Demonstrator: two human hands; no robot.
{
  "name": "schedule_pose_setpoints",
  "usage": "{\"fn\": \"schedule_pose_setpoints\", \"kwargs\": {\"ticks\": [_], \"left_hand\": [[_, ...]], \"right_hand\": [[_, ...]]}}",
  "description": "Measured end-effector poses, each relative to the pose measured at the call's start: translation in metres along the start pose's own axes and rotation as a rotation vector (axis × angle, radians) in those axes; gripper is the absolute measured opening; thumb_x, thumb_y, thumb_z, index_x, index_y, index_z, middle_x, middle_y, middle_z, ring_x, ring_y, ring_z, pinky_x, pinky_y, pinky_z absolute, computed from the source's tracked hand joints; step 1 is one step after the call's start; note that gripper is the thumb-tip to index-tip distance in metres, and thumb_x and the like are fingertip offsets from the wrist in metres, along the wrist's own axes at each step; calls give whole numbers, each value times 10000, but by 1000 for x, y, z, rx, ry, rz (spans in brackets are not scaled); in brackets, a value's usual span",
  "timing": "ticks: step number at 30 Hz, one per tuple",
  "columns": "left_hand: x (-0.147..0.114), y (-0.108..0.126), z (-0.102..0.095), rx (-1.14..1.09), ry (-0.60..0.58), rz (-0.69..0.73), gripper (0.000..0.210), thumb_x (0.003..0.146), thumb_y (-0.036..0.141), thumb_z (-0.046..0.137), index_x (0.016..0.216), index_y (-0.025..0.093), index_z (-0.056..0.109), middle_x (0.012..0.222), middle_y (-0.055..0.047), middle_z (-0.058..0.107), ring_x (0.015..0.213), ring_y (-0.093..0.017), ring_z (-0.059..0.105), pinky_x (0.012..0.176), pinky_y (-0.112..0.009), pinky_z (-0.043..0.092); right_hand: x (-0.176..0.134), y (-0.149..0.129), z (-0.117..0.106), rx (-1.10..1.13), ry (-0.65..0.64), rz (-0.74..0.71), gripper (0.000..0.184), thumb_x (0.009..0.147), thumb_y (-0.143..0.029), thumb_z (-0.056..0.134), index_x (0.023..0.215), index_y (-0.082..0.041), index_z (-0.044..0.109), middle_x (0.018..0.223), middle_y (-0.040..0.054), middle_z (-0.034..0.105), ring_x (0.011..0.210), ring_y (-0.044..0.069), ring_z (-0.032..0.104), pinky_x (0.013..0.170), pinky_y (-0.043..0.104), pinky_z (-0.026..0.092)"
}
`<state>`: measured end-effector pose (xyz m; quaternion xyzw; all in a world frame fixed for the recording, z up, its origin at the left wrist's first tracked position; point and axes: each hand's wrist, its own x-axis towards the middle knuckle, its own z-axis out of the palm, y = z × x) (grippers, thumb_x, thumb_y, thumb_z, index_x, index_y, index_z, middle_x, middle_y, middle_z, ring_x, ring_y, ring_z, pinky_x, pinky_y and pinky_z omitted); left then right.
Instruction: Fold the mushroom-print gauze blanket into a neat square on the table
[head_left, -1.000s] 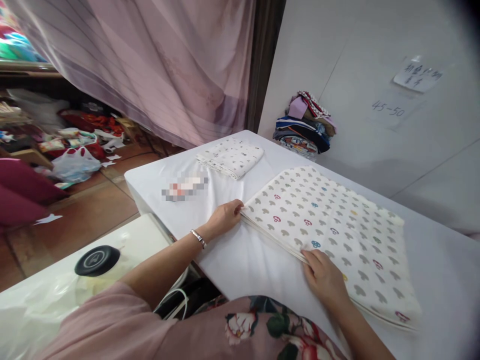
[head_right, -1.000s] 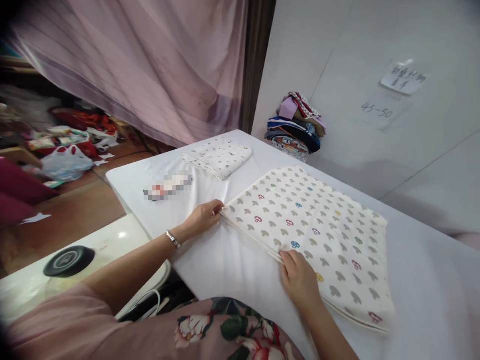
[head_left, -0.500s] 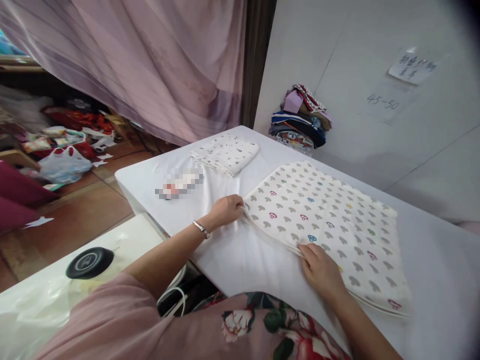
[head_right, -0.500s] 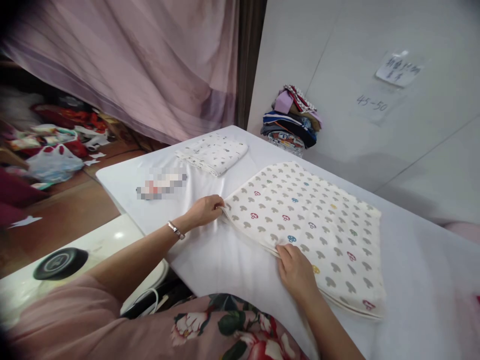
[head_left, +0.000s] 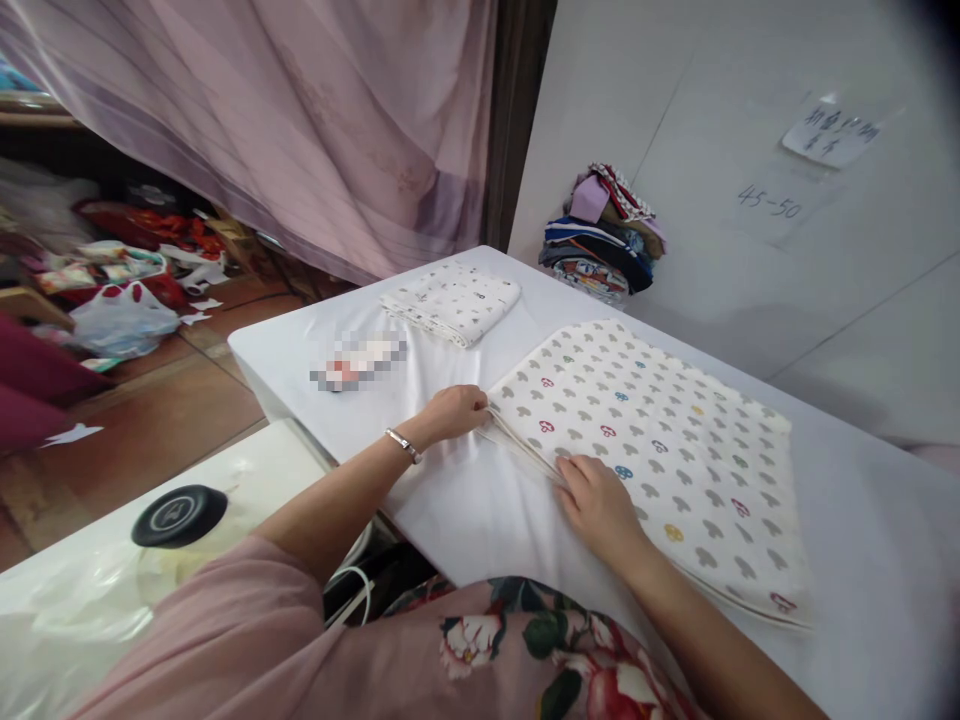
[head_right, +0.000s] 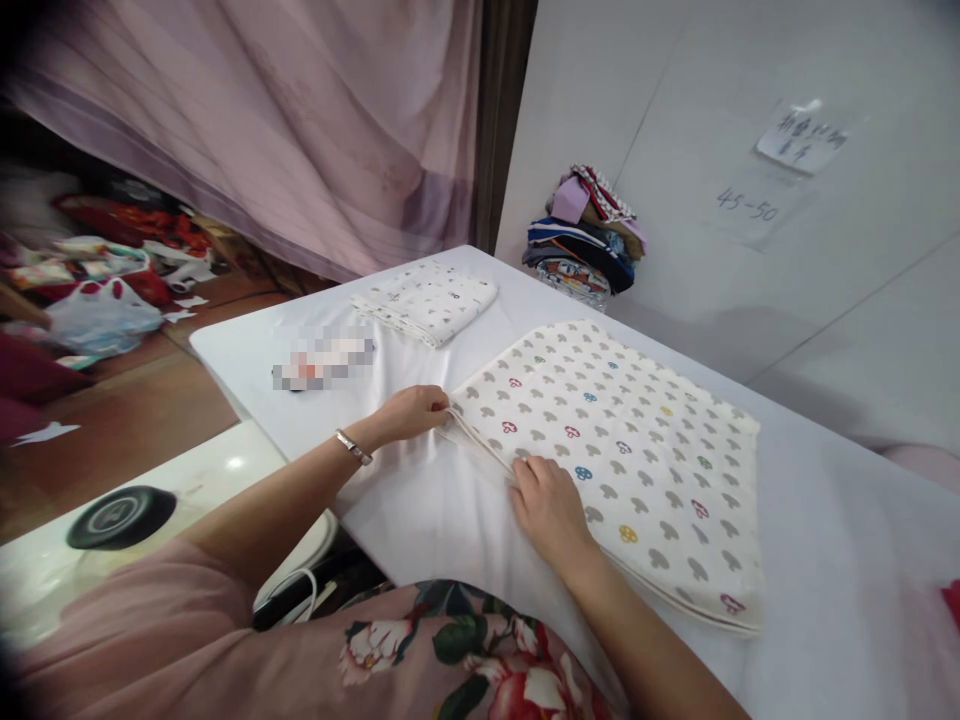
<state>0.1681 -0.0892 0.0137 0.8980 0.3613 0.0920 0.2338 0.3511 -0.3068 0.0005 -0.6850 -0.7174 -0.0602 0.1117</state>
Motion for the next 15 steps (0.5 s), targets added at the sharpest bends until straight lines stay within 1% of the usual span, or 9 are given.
{"fn": "schedule_pose_setpoints", "kwargs": {"ticks": [5, 8, 10, 12, 14, 15], "left_hand": [[1, 3, 0, 11, -3, 9, 145, 732, 289, 508, 622, 204, 550, 666, 9, 582, 566, -127, 495, 526, -255, 330], [-2, 3, 2, 6, 27, 10, 110, 739, 268, 514, 671, 204, 571, 726, 5, 600, 615, -133, 522, 558, -254, 360], [-6, 4, 2, 1, 79, 42, 81, 738, 245, 530, 769, 207, 596, 820, -4, 614, 680, -143, 548, 600, -257, 389], [-14, 7, 3, 17, 169, 103, 149, 743, 225, 547, 881, 204, 599, 919, -23, 607, 761, -157, 561, 648, -265, 412], [-23, 12, 4, 57, 259, 196, 158, 769, 214, 545, 918, 191, 593, 947, -44, 592, 827, -171, 556, 699, -279, 423], [-28, 15, 6, 84, 275, 258, 128, 792, 212, 533, 901, 187, 596, 930, -48, 589, 840, -173, 550, 719, -285, 423]], "right_hand": [[33, -13, 12, 9, 20, -17, 278, 890, -217, 443, 1138, -171, 559, 911, 85, 588, 843, 226, 538, 721, 342, 446], [41, -14, 21, 40, 30, 12, 258, 903, -187, 414, 1091, -173, 590, 886, 78, 603, 838, 212, 558, 701, 315, 450], [44, -11, 25, 112, 43, 53, 238, 912, -186, 401, 1028, -188, 609, 883, 64, 615, 846, 195, 573, 711, 295, 454], [45, -7, 28, 200, 66, 89, 225, 917, -205, 402, 1001, -201, 610, 901, 51, 629, 862, 183, 585, 737, 284, 459], [45, -3, 31, 258, 90, 114, 219, 916, -218, 407, 1003, -204, 607, 928, 48, 640, 879, 181, 593, 760, 286, 463], [45, -2, 31, 275, 98, 122, 219, 914, -221, 410, 1009, -204, 606, 938, 49, 644, 884, 184, 596, 766, 289, 464]]}}
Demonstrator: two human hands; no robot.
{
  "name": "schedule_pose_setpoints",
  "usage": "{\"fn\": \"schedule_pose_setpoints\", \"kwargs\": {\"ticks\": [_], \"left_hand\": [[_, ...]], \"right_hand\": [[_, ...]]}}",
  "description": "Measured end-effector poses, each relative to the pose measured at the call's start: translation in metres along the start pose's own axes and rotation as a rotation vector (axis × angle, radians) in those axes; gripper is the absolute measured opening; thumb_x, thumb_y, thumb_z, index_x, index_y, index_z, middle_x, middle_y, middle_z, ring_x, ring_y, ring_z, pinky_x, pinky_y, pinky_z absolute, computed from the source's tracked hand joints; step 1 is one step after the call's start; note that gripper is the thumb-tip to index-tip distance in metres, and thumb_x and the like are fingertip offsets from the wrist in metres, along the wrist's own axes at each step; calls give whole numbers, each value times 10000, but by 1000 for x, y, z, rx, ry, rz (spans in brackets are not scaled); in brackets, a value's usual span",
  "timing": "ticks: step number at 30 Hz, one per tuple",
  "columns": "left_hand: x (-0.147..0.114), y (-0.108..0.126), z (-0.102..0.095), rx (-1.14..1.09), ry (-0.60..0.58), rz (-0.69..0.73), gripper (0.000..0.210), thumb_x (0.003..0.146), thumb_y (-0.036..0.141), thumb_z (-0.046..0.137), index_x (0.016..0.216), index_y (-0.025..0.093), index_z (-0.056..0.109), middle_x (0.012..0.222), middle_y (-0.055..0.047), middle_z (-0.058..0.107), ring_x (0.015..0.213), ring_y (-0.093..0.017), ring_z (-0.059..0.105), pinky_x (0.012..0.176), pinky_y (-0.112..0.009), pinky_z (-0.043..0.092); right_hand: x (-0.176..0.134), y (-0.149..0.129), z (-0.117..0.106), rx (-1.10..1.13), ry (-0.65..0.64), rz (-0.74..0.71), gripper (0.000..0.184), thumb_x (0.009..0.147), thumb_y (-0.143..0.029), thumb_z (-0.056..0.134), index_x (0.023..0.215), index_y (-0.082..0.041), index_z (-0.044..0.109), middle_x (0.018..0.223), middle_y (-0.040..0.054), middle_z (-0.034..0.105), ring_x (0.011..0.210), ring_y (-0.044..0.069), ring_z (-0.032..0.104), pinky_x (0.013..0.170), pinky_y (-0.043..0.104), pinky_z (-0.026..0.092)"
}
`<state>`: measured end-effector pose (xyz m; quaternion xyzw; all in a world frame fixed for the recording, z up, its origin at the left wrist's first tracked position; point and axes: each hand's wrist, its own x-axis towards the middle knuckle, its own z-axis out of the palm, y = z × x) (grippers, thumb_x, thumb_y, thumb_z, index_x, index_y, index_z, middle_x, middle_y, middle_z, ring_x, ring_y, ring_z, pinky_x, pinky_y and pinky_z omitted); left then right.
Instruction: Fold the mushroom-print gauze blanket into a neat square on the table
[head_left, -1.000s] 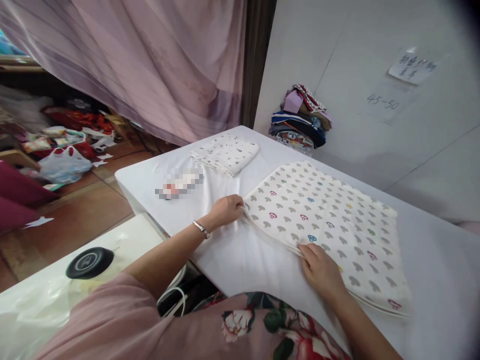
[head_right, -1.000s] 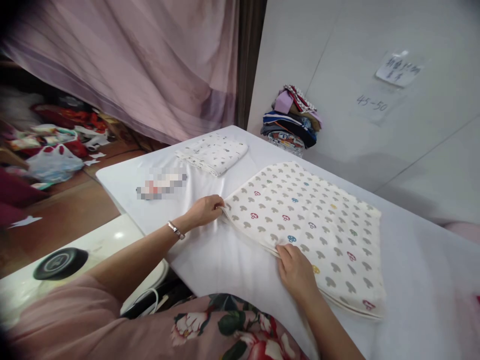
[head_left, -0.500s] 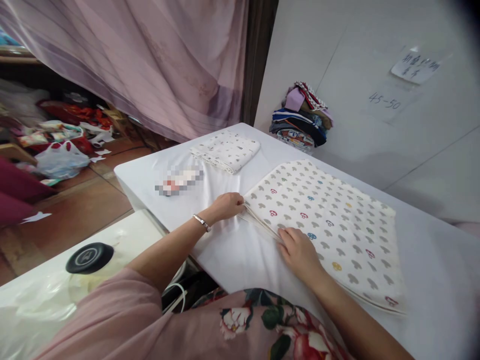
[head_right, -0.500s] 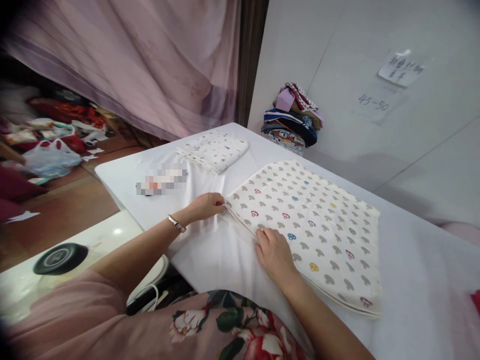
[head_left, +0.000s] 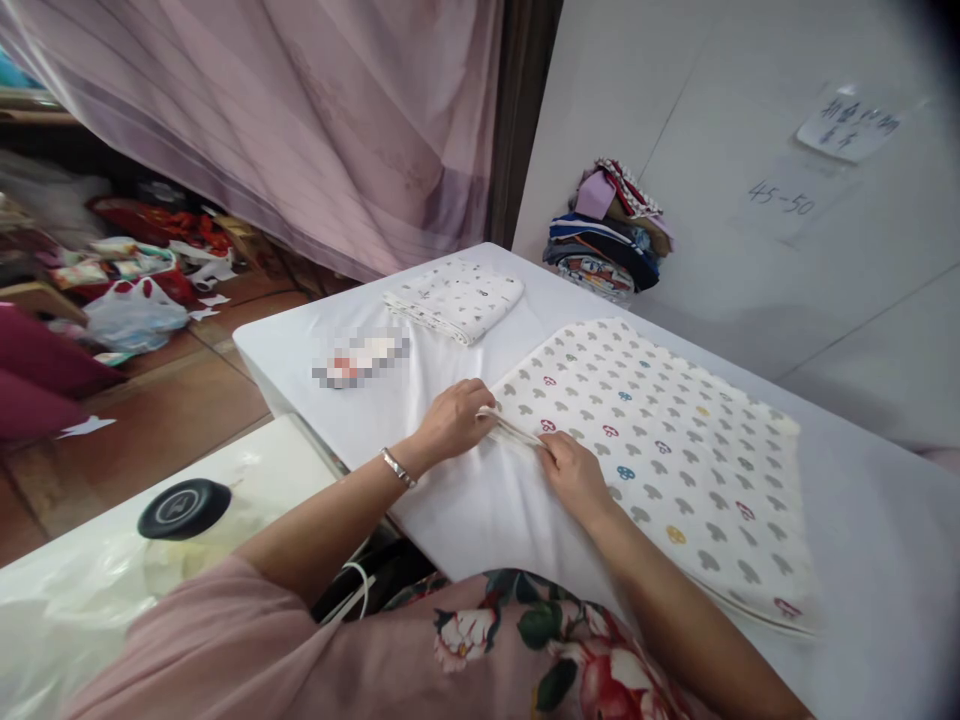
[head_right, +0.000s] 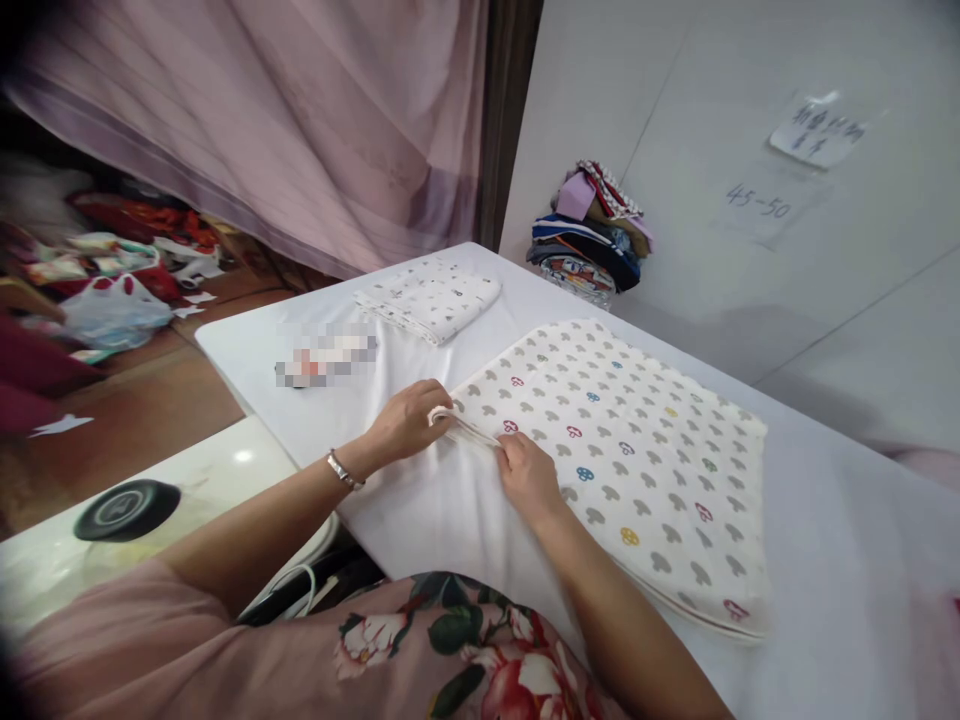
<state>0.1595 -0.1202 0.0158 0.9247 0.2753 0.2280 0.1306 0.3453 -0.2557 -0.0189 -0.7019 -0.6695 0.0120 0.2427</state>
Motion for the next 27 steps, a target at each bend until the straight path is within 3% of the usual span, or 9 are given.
{"fn": "schedule_pose_setpoints", "kwargs": {"ticks": [3, 5, 11, 17, 27], "left_hand": [[-9, 13, 7, 52, -86, 208, 133, 857, 216, 488, 823, 188, 613, 840, -40, 587, 804, -163, 545, 735, -294, 415], [-10, 20, 16, 85, -161, 273, 161, 876, 223, 480, 825, 189, 628, 829, -40, 594, 786, -160, 549, 726, -295, 415], [1, 28, 35, 181, -217, 305, 241, 907, 192, 425, 800, 168, 639, 819, -52, 592, 739, -159, 549, 699, -303, 419], [7, 29, 35, 191, -256, 374, 276, 910, 178, 399, 737, 156, 612, 812, -56, 569, 710, -151, 532, 673, -292, 421], [-4, 27, 31, 204, -204, 438, 327, 940, 178, 288, 751, 151, 554, 781, -52, 547, 649, -134, 507, 620, -272, 419]], "right_hand": [[0, 1, 1, 27, 6, 7, 217, 908, -229, 417, 1011, -204, 607, 930, 49, 649, 878, 189, 602, 767, 296, 467], [0, 1, 0, 41, 9, -1, 211, 905, -223, 418, 999, -208, 606, 917, 48, 651, 877, 187, 604, 769, 295, 468], [-1, 1, 0, 69, 33, -15, 195, 899, -201, 423, 984, -202, 598, 933, 54, 650, 915, 189, 601, 798, 295, 467], [-1, 3, 1, 57, 23, -6, 203, 894, -202, 425, 988, -213, 604, 929, 49, 648, 903, 188, 602, 779, 291, 471], [-2, 1, -2, 113, 19, 1, 194, 901, -210, 432, 996, -221, 602, 961, 43, 648, 937, 180, 593, 821, 282, 456]]}}
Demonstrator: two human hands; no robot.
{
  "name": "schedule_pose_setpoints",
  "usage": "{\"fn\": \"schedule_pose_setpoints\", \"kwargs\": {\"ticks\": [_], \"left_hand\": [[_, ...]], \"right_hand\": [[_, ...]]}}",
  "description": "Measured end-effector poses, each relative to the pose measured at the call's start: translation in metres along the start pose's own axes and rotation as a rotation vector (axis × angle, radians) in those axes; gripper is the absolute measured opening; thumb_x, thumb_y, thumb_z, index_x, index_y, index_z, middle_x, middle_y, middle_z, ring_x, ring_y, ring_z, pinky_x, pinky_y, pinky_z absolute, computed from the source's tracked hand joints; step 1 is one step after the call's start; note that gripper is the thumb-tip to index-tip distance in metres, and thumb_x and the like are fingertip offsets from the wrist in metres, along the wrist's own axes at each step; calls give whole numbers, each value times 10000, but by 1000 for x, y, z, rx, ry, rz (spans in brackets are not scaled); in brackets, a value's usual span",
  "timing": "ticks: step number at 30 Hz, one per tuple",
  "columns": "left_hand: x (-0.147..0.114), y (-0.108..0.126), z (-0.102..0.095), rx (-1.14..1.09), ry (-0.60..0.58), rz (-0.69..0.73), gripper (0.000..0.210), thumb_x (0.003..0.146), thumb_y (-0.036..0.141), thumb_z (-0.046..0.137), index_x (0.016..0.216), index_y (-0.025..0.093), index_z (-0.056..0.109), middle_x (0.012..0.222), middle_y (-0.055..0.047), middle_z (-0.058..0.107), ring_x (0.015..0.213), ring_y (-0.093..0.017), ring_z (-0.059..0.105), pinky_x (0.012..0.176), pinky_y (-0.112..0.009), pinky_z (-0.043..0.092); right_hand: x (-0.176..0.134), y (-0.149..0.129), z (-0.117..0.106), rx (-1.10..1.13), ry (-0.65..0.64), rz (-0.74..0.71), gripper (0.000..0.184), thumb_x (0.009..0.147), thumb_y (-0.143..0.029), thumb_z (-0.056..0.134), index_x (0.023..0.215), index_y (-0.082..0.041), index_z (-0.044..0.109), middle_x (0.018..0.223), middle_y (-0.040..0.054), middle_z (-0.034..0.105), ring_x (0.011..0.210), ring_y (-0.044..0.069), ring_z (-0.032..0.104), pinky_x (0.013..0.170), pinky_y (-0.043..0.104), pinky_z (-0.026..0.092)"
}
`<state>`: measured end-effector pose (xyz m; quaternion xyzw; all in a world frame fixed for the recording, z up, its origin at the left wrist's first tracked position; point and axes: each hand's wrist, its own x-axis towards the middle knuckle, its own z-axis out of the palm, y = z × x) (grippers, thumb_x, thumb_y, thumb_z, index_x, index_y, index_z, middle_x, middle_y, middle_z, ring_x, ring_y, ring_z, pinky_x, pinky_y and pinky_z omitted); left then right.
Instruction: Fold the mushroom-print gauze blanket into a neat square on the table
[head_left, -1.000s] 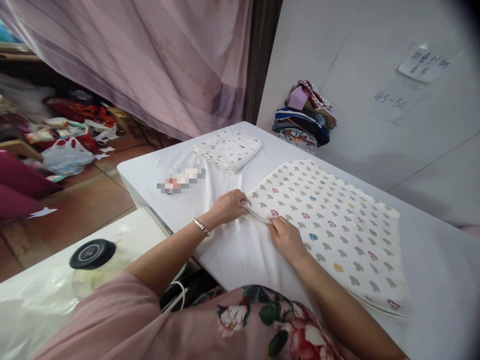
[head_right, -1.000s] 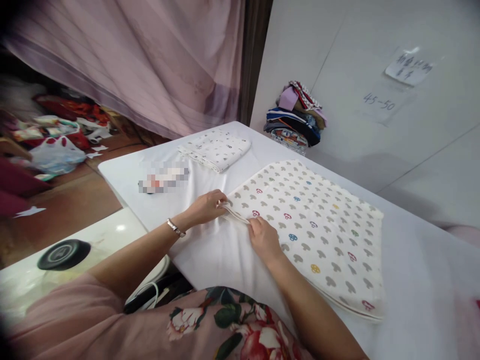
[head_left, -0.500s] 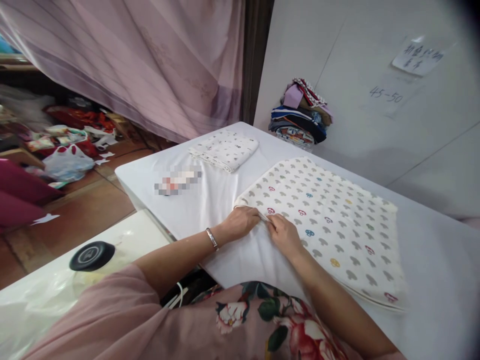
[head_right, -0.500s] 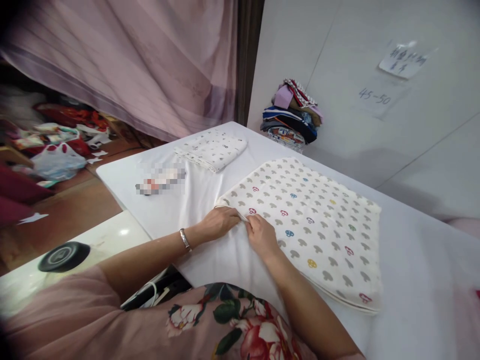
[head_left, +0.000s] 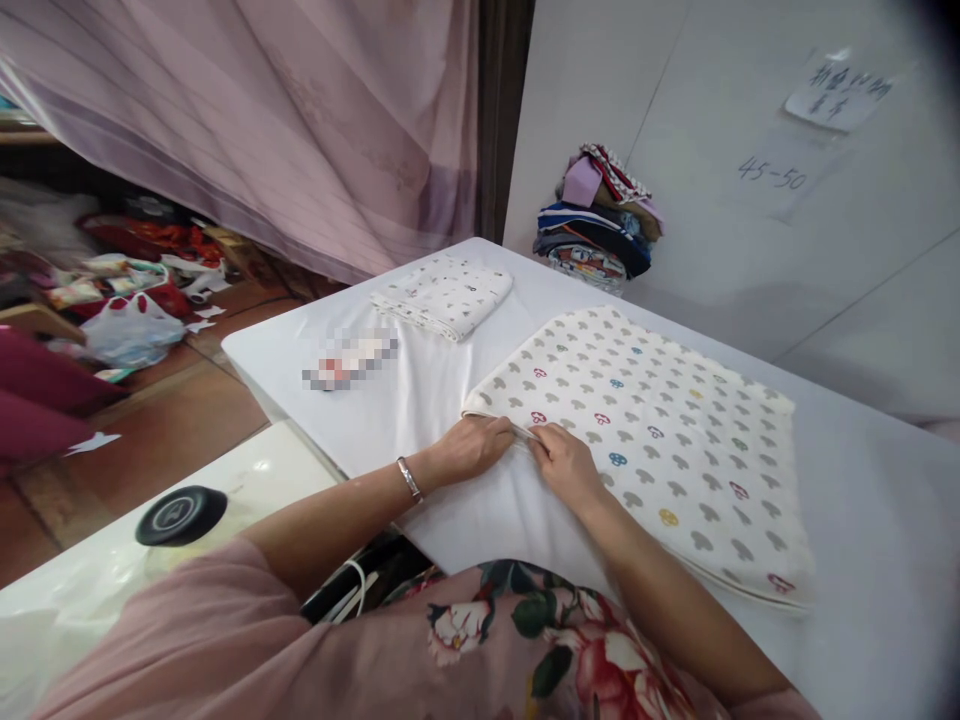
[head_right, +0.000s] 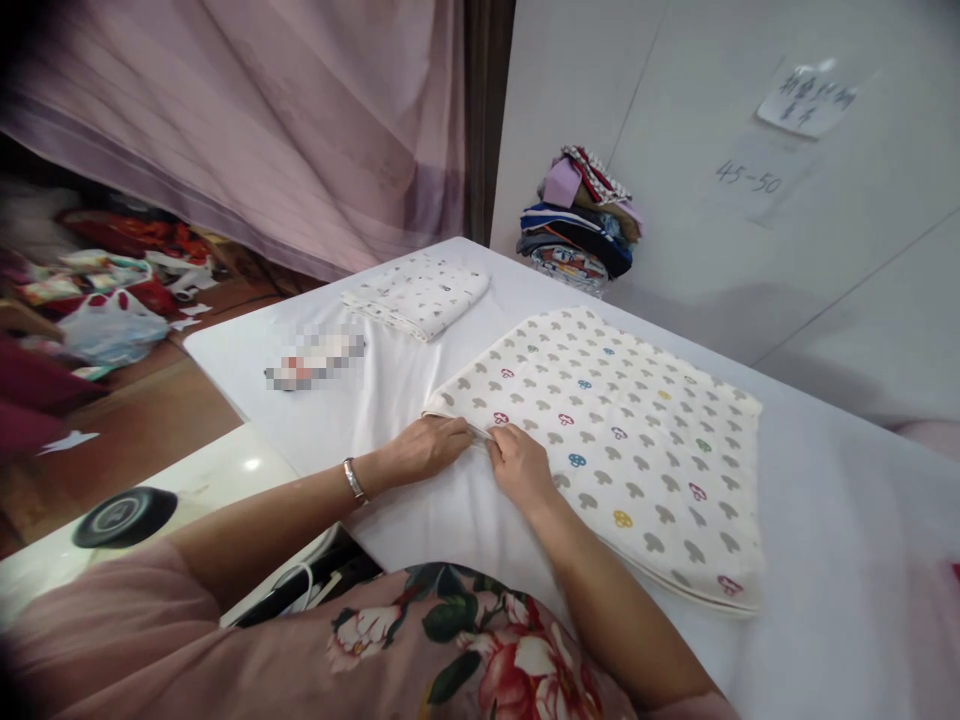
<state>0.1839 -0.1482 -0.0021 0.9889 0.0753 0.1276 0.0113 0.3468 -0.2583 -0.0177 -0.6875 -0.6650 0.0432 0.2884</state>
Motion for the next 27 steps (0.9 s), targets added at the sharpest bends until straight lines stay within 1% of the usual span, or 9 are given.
{"fn": "schedule_pose_setpoints", "kwargs": {"ticks": [3, 7, 9, 13, 18, 21, 24, 27], "left_hand": [[-1, 0, 2, -38, -18, -26, 320, 943, 194, 297, 762, 155, 557, 791, -49, 553, 680, -138, 526, 644, -271, 428], [1, -1, 7, -73, 2, -14, 250, 939, 219, 354, 875, 165, 590, 930, -58, 585, 781, -148, 559, 705, -278, 432], [2, -1, 8, -63, -3, 4, 239, 938, 212, 364, 913, 170, 598, 957, -56, 590, 793, -149, 563, 713, -278, 429], [4, 1, 7, -12, -43, 15, 248, 933, 206, 374, 873, 155, 609, 905, -62, 590, 735, -155, 559, 662, -281, 419], [7, 7, 6, 70, -91, -7, 227, 911, 151, 368, 907, 132, 594, 912, -88, 577, 694, -160, 557, 619, -293, 411], [9, 8, 9, 122, -97, -29, 233, 909, 134, 347, 899, 122, 580, 893, -94, 575, 660, -160, 554, 582, -292, 403], [5, 8, 11, 141, -52, 10, 240, 925, 156, 336, 870, 130, 568, 868, -76, 580, 654, -153, 554, 575, -282, 403], [-3, 8, 11, 112, 69, 29, 217, 926, 155, 344, 855, 147, 550, 837, -51, 582, 659, -144, 552, 588, -274, 412]], "right_hand": [[0, 0, 0, -3, -2, -7, 194, 900, -207, 432, 992, -220, 602, 958, 46, 646, 936, 180, 592, 821, 278, 454], [2, 0, -1, 5, -27, -12, 202, 899, -203, 427, 1000, -212, 602, 929, 51, 643, 912, 179, 593, 813, 279, 456], [3, 0, -3, 16, -46, -18, 211, 899, -199, 420, 998, -206, 606, 919, 53, 640, 905, 180, 591, 808, 281, 457], [4, 0, -5, 49, -71, -20, 230, 893, -185, 410, 1004, -202, 612, 923, 55, 638, 900, 181, 593, 803, 289, 461], [3, 3, -5, 100, -65, -1, 254, 879, -174, 418, 1042, -210, 610, 994, 57, 657, 947, 187, 598, 848, 308, 458], [2, 6, -3, 115, -60, 19, 263, 867, -167, 428, 1045, -196, 619, 997, 65, 668, 939, 196, 607, 843, 322, 462], [0, 7, -2, 141, -27, 48, 262, 859, -178, 441, 1048, -183, 623, 996, 73, 675, 928, 202, 614, 830, 328, 466], [-1, 5, -2, 187, 12, 68, 240, 850, -201, 465, 1030, -191, 623, 960, 62, 679, 871, 191, 619, 797, 313, 469]]}}
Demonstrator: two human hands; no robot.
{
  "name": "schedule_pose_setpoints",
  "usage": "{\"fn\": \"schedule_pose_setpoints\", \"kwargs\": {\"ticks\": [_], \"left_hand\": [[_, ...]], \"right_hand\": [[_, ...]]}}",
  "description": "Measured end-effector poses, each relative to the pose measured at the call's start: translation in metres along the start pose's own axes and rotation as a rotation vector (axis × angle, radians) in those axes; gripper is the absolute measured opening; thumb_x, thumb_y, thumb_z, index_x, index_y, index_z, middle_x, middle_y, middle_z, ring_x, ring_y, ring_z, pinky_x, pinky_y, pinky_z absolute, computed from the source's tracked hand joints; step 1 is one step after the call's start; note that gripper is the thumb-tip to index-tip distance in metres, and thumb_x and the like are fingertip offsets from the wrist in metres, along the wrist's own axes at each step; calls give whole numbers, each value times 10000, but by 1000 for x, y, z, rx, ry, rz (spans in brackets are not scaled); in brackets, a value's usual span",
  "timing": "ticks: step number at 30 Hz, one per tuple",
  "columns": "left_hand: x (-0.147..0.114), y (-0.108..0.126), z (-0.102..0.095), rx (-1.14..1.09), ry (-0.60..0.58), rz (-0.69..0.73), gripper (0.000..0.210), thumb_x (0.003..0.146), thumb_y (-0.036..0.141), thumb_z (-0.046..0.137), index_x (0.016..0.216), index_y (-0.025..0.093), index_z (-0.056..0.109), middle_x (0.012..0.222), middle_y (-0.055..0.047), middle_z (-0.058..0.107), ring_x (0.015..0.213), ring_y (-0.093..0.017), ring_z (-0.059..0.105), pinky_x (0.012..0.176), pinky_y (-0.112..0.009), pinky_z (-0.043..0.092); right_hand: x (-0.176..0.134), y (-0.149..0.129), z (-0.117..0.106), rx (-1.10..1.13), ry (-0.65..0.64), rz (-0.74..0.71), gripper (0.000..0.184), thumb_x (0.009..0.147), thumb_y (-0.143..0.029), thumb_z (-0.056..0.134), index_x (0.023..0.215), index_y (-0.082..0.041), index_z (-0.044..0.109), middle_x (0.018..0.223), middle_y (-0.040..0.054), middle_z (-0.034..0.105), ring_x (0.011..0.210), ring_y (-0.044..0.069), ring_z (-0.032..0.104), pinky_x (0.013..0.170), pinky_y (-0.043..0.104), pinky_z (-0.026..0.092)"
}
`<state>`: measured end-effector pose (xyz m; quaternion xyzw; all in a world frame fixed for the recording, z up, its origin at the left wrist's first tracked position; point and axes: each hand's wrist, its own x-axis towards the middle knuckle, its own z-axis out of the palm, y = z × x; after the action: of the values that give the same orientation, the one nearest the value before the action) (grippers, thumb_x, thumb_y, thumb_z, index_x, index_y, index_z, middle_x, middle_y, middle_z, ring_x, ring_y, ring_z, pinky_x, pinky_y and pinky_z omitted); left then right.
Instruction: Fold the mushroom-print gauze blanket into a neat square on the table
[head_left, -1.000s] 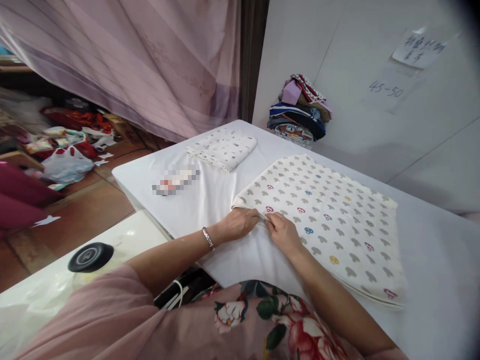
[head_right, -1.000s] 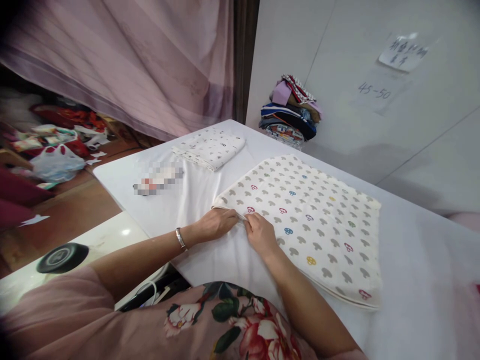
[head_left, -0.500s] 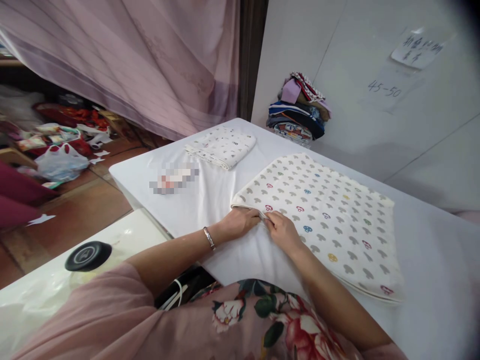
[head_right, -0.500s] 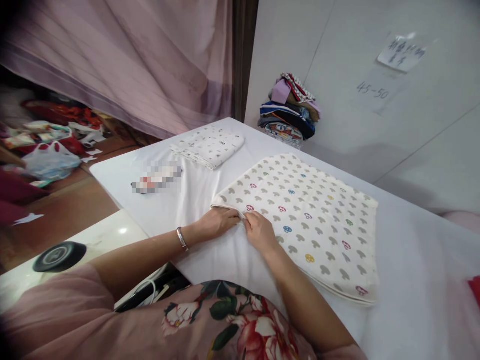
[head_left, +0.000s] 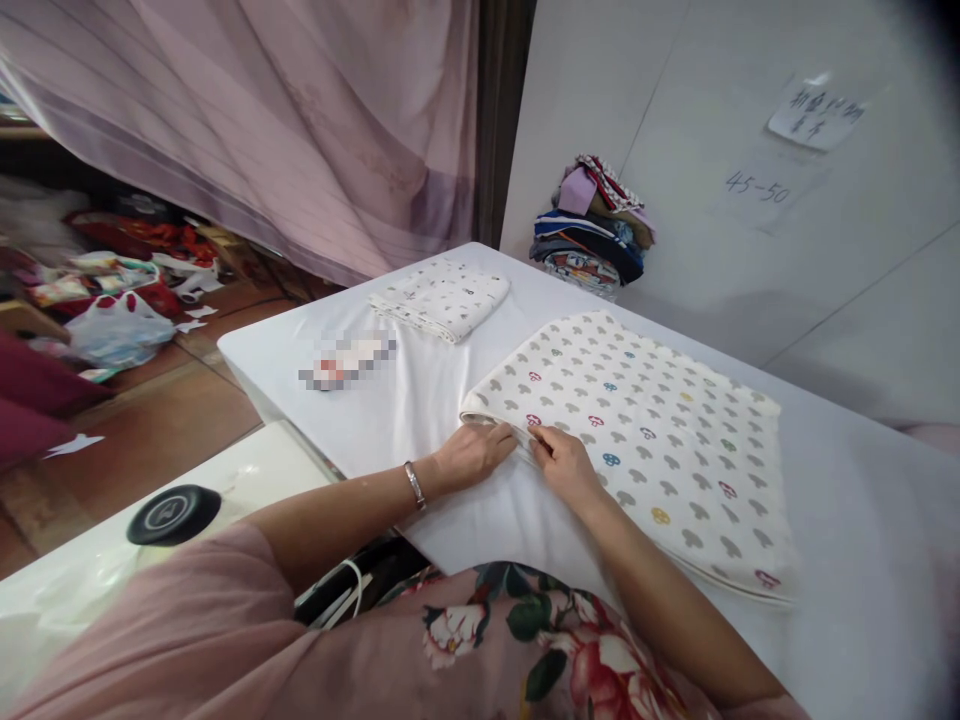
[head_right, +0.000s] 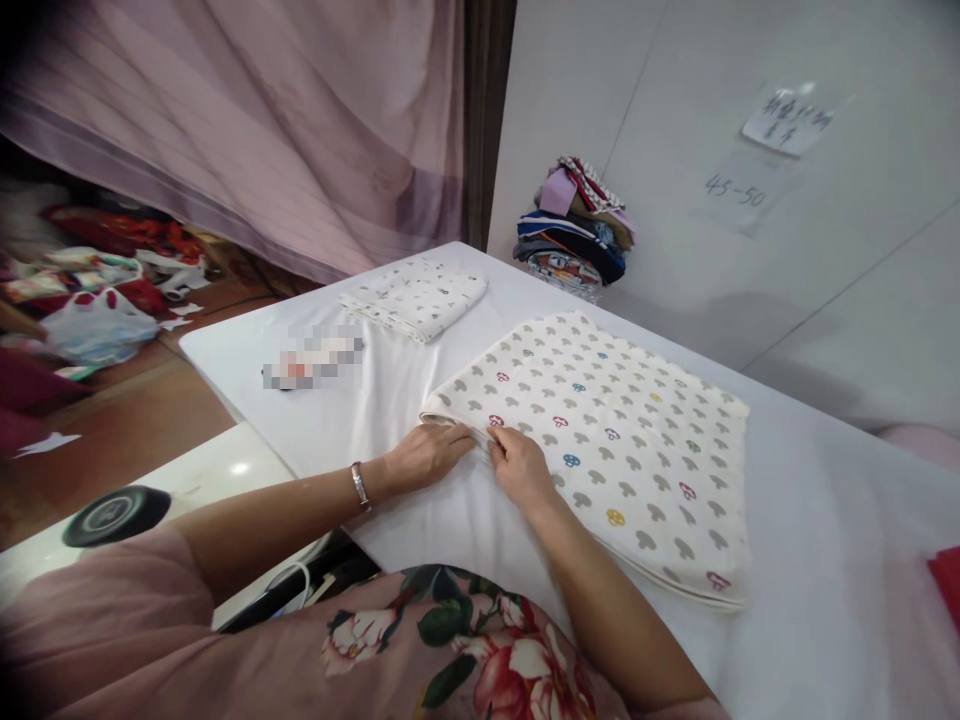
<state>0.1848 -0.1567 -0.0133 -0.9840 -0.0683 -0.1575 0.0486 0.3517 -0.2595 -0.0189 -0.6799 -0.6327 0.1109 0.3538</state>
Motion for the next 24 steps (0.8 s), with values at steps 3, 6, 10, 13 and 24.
{"fn": "schedule_pose_setpoints", "kwargs": {"ticks": [3, 6, 10, 13, 24], "left_hand": [[-6, 1, -1, -9, 93, -18, 191, 915, 145, 360, 852, 158, 540, 790, -35, 586, 660, -148, 558, 588, -276, 422], [-5, 1, -1, -36, 130, -42, 183, 903, 130, 377, 979, 157, 541, 789, -25, 609, 693, -152, 587, 614, -275, 446], [-1, 1, 0, -68, 144, -48, 211, 899, 127, 381, 1046, 159, 529, 811, -24, 631, 731, -150, 611, 655, -272, 467], [-1, 1, 1, -65, 157, -56, 206, 896, 124, 383, 1028, 161, 538, 808, -25, 634, 730, -150, 615, 652, -268, 467], [-2, 0, 3, -40, 140, -43, 193, 906, 141, 393, 989, 169, 566, 813, -23, 629, 721, -143, 601, 626, -263, 447]], "right_hand": [[0, -5, 0, -5, -7, 0, 182, 840, -201, 478, 940, -204, 631, 849, 38, 667, 785, 179, 605, 737, 292, 458], [0, -9, 0, -31, -34, -3, 142, 830, -180, 482, 855, -213, 618, 794, 19, 641, 751, 169, 583, 710, 277, 434], [-1, -12, 0, -17, -45, 16, 104, 819, -172, 501, 829, -209, 598, 790, 15, 623, 749, 165, 569, 712, 275, 420], [0, -12, 1, 33, -50, 14, 101, 828, -184, 501, 796, -209, 594, 784, 13, 614, 759, 162, 564, 715, 271, 415], [1, -8, 3, 70, -75, 49, 160, 857, -206, 450, 758, -206, 575, 766, 11, 600, 749, 160, 550, 703, 274, 395]]}}
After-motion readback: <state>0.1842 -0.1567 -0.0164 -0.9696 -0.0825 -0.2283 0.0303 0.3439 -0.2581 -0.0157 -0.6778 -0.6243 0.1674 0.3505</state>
